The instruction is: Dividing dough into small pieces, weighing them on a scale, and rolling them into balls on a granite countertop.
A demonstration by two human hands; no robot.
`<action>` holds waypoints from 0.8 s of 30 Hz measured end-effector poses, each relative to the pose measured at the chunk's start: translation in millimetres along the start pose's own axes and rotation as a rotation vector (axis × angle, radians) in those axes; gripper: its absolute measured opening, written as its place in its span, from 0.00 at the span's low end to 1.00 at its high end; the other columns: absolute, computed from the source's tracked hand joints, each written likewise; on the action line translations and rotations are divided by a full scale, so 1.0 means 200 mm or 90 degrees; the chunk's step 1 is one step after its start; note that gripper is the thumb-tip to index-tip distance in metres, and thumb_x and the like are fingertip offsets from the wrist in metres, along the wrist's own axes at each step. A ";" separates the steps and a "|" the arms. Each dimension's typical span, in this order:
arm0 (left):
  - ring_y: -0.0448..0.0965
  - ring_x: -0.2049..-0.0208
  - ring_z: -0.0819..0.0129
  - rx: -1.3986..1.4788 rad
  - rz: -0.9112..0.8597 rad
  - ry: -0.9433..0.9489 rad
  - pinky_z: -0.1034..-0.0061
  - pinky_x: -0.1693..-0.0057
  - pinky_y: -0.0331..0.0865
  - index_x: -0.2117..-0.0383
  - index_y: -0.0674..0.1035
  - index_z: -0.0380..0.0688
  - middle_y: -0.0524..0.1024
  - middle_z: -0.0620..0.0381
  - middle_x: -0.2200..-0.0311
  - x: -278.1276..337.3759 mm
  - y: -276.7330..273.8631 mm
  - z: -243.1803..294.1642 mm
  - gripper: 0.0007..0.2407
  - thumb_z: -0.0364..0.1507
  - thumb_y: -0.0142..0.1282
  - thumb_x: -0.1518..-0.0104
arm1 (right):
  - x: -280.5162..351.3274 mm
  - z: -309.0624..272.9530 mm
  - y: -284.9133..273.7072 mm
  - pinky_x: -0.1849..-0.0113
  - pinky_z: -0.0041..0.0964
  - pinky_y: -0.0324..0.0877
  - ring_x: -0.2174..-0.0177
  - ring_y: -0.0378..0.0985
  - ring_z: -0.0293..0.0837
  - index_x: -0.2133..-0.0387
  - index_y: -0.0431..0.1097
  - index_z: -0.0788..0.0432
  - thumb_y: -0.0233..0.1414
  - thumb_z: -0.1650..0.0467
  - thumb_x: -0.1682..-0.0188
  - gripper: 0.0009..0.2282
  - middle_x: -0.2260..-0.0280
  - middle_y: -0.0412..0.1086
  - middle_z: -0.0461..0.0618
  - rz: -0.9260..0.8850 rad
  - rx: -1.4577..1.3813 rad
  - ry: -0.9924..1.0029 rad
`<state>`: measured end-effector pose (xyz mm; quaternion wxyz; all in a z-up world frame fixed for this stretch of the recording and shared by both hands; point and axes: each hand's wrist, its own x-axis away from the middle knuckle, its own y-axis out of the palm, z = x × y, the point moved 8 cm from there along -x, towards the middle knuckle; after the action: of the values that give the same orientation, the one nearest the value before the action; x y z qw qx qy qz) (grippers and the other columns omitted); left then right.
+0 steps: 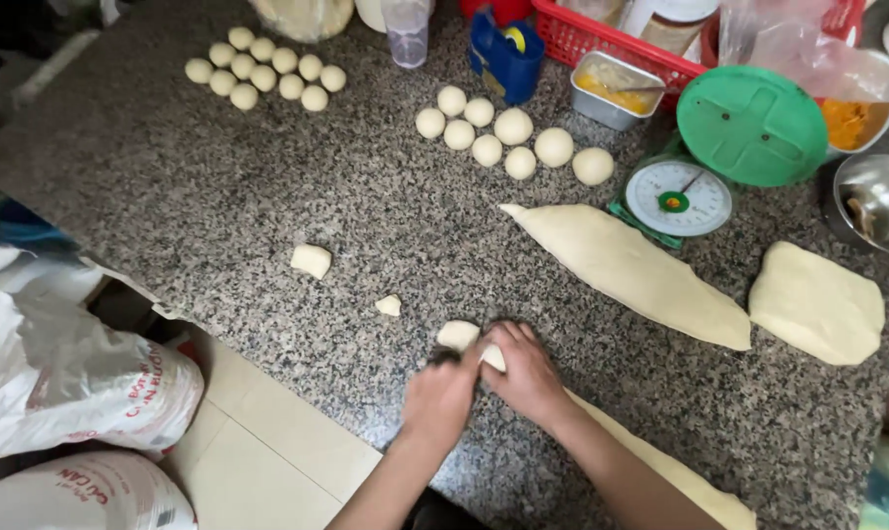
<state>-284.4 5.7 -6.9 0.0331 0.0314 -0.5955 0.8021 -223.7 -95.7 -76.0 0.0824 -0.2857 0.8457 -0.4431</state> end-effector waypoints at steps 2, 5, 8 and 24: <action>0.79 0.85 0.58 0.013 -0.044 -0.018 0.65 0.80 0.76 0.41 0.69 0.45 0.78 0.47 0.76 0.16 0.01 -0.10 0.23 0.16 0.49 0.46 | -0.05 -0.02 0.01 0.51 0.47 0.69 0.56 0.70 0.47 0.56 0.65 0.56 0.59 0.68 0.57 0.17 0.59 0.70 0.49 -0.023 0.013 0.024; 0.78 0.88 0.63 0.000 -0.084 -0.053 0.72 0.83 0.76 0.42 0.69 0.40 0.78 0.50 0.79 0.26 0.10 -0.29 0.21 0.15 0.49 0.43 | -0.14 -0.16 0.00 0.47 0.50 0.64 0.53 0.67 0.47 0.43 0.59 0.48 0.60 0.64 0.55 0.26 0.53 0.66 0.46 -0.101 0.073 0.038; 0.80 0.82 0.53 -0.044 -0.082 -0.115 0.59 0.76 0.74 0.43 0.68 0.43 0.80 0.48 0.81 0.24 0.17 -0.40 0.20 0.24 0.50 0.44 | -0.16 -0.21 -0.01 0.47 0.51 0.65 0.53 0.70 0.50 0.44 0.66 0.47 0.59 0.68 0.55 0.22 0.52 0.68 0.47 -0.106 0.028 0.007; 0.81 0.84 0.61 -0.035 -0.066 -0.123 0.68 0.78 0.77 0.41 0.68 0.39 0.80 0.51 0.81 -0.22 0.11 -0.26 0.20 0.22 0.49 0.42 | -0.03 0.41 -1.83 0.59 0.48 0.71 0.63 0.74 0.55 0.45 0.66 0.67 0.60 0.72 0.57 0.25 0.62 0.70 0.58 0.477 0.103 0.094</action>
<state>-244.0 47.8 -46.1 0.0180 0.1381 -0.6151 0.7761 -35.8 -312.6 166.7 0.1997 0.0830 0.8574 -0.4671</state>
